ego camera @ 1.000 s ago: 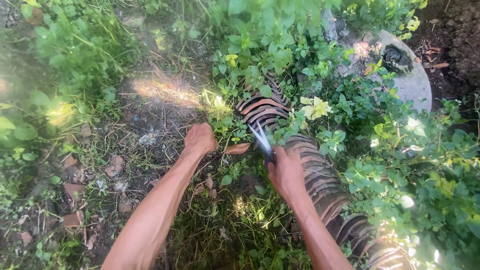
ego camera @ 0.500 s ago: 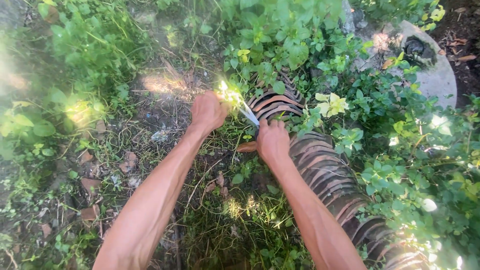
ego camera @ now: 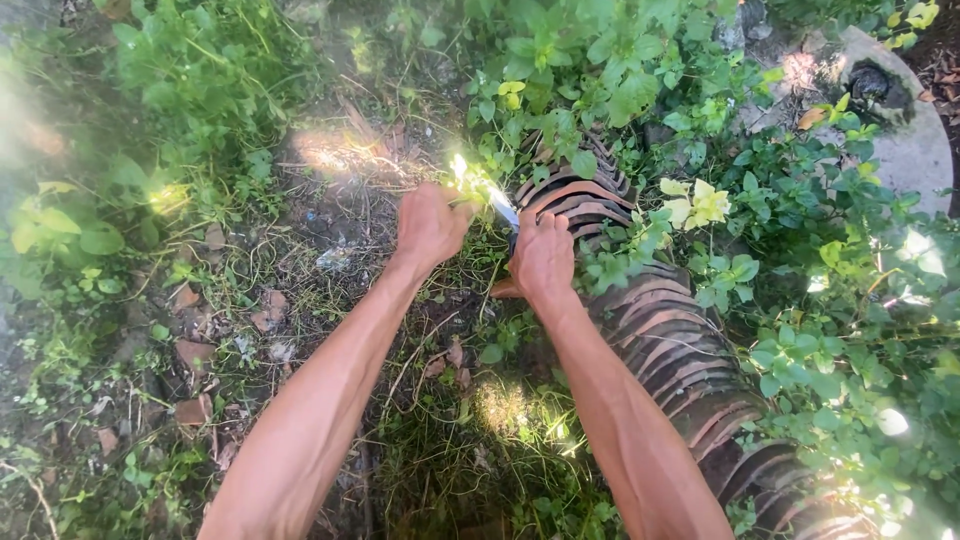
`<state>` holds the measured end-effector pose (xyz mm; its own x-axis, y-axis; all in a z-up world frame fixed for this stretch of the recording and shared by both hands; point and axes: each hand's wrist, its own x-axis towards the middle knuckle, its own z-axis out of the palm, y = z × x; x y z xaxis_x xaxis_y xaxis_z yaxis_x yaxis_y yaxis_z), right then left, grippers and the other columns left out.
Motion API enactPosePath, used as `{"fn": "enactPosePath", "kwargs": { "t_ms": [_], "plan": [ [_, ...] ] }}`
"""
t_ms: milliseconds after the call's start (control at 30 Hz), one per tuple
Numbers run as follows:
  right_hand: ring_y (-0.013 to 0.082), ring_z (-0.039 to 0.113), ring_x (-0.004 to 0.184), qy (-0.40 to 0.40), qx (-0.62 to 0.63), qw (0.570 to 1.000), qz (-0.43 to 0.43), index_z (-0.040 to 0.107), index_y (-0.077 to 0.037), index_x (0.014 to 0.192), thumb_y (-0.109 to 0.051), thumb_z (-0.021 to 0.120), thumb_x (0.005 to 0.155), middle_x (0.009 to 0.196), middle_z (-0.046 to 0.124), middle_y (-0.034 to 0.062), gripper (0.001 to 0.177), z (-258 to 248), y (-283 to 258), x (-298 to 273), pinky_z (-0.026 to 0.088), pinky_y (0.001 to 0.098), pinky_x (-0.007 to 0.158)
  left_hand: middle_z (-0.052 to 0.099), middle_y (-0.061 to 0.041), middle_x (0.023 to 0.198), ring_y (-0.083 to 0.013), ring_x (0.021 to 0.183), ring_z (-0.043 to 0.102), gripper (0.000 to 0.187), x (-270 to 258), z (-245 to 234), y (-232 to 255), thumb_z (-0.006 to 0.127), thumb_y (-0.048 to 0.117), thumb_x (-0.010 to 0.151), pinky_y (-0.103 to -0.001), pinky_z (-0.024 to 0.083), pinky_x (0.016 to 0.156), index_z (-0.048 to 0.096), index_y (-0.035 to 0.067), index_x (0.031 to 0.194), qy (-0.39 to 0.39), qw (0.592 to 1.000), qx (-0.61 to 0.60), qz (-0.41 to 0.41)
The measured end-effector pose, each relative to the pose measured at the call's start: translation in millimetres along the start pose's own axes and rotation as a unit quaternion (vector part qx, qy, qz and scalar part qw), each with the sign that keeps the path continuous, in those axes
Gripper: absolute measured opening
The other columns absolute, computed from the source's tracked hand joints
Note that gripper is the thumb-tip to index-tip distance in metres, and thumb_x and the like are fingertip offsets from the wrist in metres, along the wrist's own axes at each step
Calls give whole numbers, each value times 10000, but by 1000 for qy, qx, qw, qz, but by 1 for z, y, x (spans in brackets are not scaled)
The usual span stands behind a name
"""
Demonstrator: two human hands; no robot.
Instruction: Using a small knife to cut and remove weeds from a patch of ground.
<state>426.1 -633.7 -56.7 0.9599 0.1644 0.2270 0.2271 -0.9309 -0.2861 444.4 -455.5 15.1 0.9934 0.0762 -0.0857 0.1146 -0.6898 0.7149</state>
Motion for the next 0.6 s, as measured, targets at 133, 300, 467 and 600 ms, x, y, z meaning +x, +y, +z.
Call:
{"fn": "enactPosePath", "kwargs": {
  "t_ms": [133, 300, 467, 600],
  "plan": [
    [402, 598, 948, -16, 2, 1000, 2, 622, 78, 1153, -41, 719, 652, 994, 649, 242, 524, -1, -2, 0, 530, 483, 791, 674, -121, 549, -170, 443, 603, 255, -5, -1, 2, 748, 239, 913, -372, 463, 417, 788, 49, 1078, -23, 999, 1, -40],
    [393, 606, 953, -38, 8, 999, -4, 632, 76, 1108, -45, 723, 671, 980, 649, 231, 462, -4, -1, -1, 532, 481, 810, 689, -114, 582, -152, 435, 583, 276, -7, 2, 1, 746, 241, 914, -357, 463, 415, 781, 54, 1113, -22, 998, -17, -61],
    [402, 609, 932, -29, 25, 999, -14, 642, 46, 1025, -50, 725, 673, 963, 645, 236, 375, -11, -1, -1, 531, 492, 794, 723, -116, 635, -126, 437, 587, 308, -9, 5, 2, 755, 256, 902, -313, 486, 439, 771, 64, 1143, -18, 997, -35, -70],
    [415, 612, 891, -3, 23, 999, -25, 633, 19, 1001, -21, 708, 709, 930, 642, 256, 304, 0, 2, 5, 525, 499, 748, 734, -114, 650, -141, 415, 505, 307, -14, 7, 11, 723, 243, 919, -341, 421, 399, 744, 88, 1183, -46, 992, -34, -109]
  ]
}}
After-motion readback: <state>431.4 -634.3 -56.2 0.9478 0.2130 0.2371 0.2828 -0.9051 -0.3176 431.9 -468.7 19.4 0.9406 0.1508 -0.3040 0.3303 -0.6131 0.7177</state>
